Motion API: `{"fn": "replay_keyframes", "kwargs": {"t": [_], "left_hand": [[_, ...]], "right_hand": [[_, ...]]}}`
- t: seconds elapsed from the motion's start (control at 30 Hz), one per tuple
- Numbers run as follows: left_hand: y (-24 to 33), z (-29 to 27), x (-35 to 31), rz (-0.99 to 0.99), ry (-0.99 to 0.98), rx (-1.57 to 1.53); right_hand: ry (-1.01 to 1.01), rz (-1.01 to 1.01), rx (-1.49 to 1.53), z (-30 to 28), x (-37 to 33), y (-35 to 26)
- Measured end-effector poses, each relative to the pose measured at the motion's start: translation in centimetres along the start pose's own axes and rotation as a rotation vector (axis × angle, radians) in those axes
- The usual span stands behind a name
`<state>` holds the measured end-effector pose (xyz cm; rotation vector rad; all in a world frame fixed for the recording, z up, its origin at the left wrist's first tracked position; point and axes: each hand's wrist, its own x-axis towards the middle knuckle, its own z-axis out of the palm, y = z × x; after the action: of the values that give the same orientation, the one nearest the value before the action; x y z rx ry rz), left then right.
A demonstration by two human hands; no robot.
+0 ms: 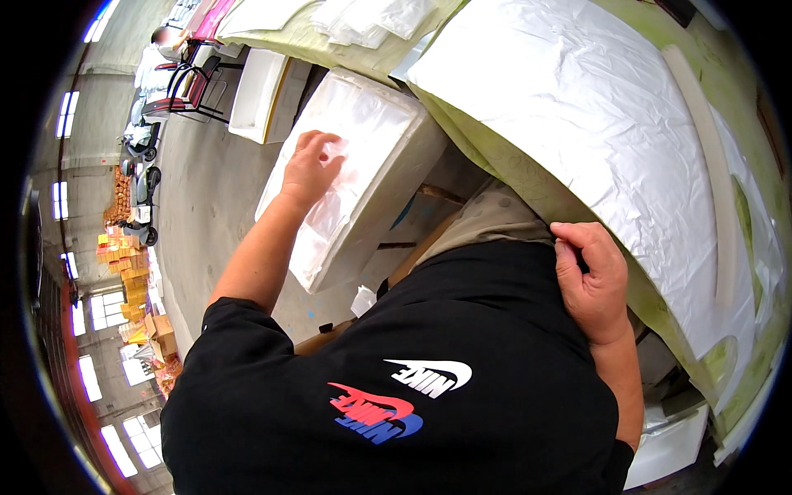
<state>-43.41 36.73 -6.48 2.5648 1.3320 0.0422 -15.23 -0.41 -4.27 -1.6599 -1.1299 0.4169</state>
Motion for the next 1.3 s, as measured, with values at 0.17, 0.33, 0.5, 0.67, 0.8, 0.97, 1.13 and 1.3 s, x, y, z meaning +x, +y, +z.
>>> {"fn": "replay_keyframes", "kwargs": {"t": [0.17,0.33,0.5,0.67,0.8,0.97,1.13,1.3], "left_hand": [[0.3,0.6,0.5,-0.049,-0.084,0.043],[-1.0,-0.4,0.5,0.033,0.043,-0.015],[-4.2,-1.3,1.4,-0.081,0.229,0.099],[-6.2,1.6,4.4,0.143,0.342,0.022],[-0.7,0.4,4.9,0.188,0.383,-0.311],[12.2,2.8,8.2,0.458,0.170,-0.603],[27.6,2.7,12.2,0.939,0.185,-0.475],[29.7,6.4,27.4,0.723,0.249,-0.416]], "right_hand": [[-0.006,0.003,-0.002,0.0,0.1,0.2],[0.020,0.000,0.000,-0.4,-0.3,0.6],[0.024,-0.011,0.011,-0.8,-0.1,0.6],[0.099,-0.165,-0.139,-4.8,0.1,-0.2],[0.485,-0.184,-0.589,-10.1,-0.4,1.6],[0.549,0.290,-1.153,-19.7,-4.5,6.5],[0.284,0.646,-0.928,-23.0,-5.0,5.1],[0.475,0.445,-0.839,-25.9,-2.5,7.6]]}}
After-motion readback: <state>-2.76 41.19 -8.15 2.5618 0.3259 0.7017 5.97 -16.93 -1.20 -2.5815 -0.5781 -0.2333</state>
